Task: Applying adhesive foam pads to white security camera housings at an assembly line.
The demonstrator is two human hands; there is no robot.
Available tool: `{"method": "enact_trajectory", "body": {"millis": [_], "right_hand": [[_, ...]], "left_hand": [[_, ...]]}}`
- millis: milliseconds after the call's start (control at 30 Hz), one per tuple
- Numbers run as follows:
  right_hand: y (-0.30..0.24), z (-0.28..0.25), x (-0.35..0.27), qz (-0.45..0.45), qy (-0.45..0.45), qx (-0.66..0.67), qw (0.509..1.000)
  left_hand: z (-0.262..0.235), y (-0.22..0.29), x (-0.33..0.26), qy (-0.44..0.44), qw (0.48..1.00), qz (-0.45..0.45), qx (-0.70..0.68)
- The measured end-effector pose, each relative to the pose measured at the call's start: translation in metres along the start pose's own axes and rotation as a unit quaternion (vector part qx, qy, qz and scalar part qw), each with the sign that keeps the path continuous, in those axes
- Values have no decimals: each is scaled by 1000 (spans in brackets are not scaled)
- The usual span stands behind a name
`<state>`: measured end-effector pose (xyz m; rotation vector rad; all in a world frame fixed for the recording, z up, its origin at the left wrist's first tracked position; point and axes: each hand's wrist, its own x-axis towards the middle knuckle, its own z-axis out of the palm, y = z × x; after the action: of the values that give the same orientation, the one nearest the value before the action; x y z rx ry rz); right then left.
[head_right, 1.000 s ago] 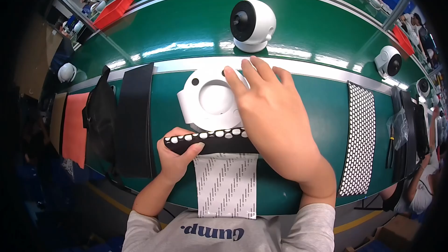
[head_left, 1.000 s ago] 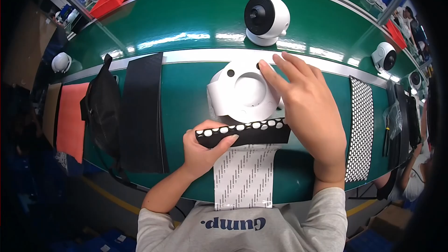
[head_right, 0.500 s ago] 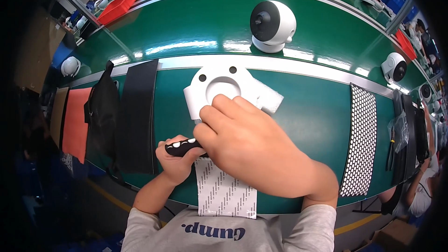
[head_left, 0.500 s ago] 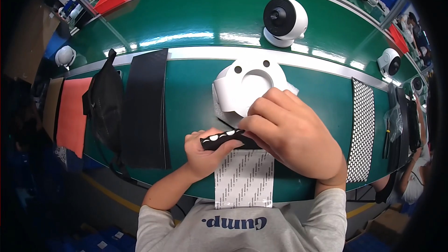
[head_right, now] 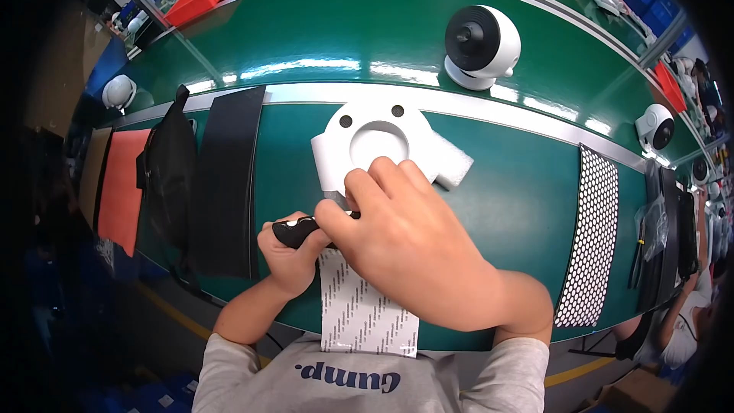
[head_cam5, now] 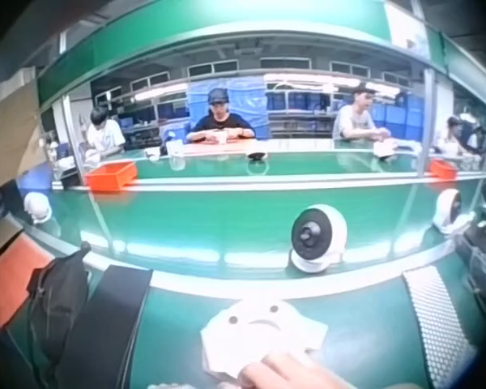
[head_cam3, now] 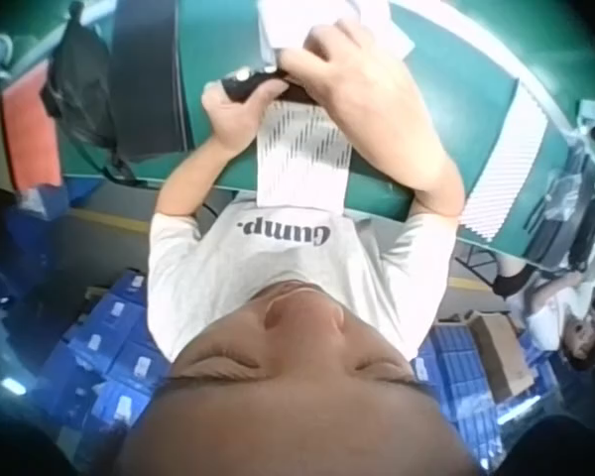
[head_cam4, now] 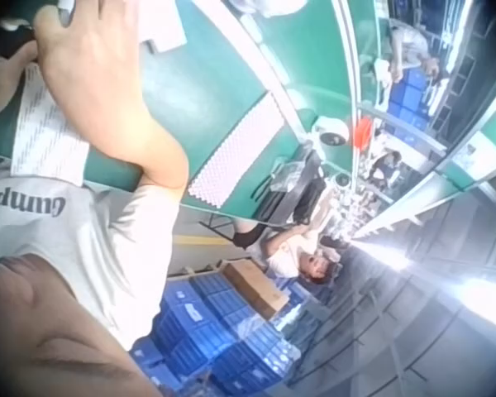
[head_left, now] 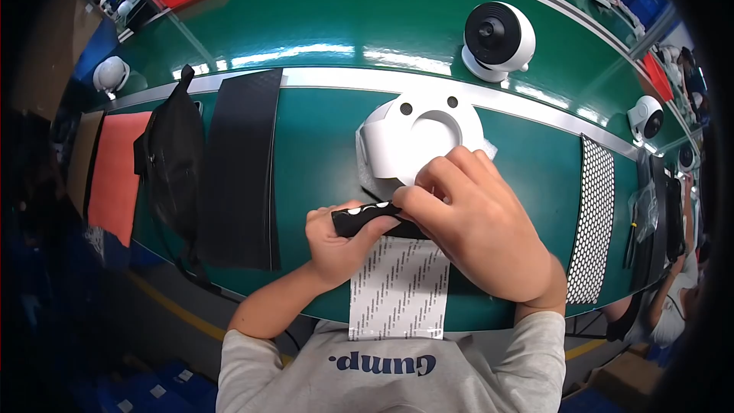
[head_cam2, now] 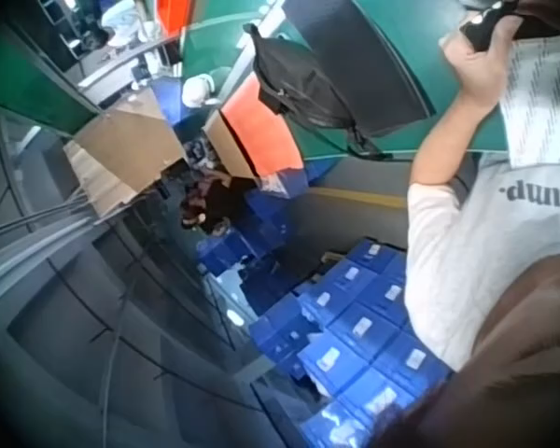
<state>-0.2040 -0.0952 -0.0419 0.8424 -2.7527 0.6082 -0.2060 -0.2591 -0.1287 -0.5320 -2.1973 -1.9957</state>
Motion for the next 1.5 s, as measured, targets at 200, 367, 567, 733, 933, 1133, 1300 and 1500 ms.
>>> {"method": "enact_trajectory", "body": {"millis": [200, 367, 567, 733, 933, 1133, 1300, 1500], "right_hand": [[1, 3, 8, -55, 0, 12, 998], [12, -1, 13, -99, -4, 94, 991], [41, -4, 23, -1, 15, 327, 945], [45, 11, 29, 20, -60, 349, 935], [43, 10, 31, 37, -66, 356, 932], [28, -4, 27, -43, -11, 106, 993], [-4, -1, 14, 5, 2, -88, 996], [22, -21, 13, 28, -18, 143, 989]], "left_hand": [[-6, -4, 1, 0, 1000, -27, -16], [-9, 0, 5, -1, 997, -39, -64], [-10, -9, 14, -162, 975, -16, -152], [-14, -16, 13, -185, 968, 11, -171], [-19, -19, 14, -192, 957, 26, -216], [-19, -18, 13, -186, 944, -1, -272], [-24, -21, 16, -200, 943, 26, -264], [-23, -22, 15, -190, 938, 15, -288]]}}
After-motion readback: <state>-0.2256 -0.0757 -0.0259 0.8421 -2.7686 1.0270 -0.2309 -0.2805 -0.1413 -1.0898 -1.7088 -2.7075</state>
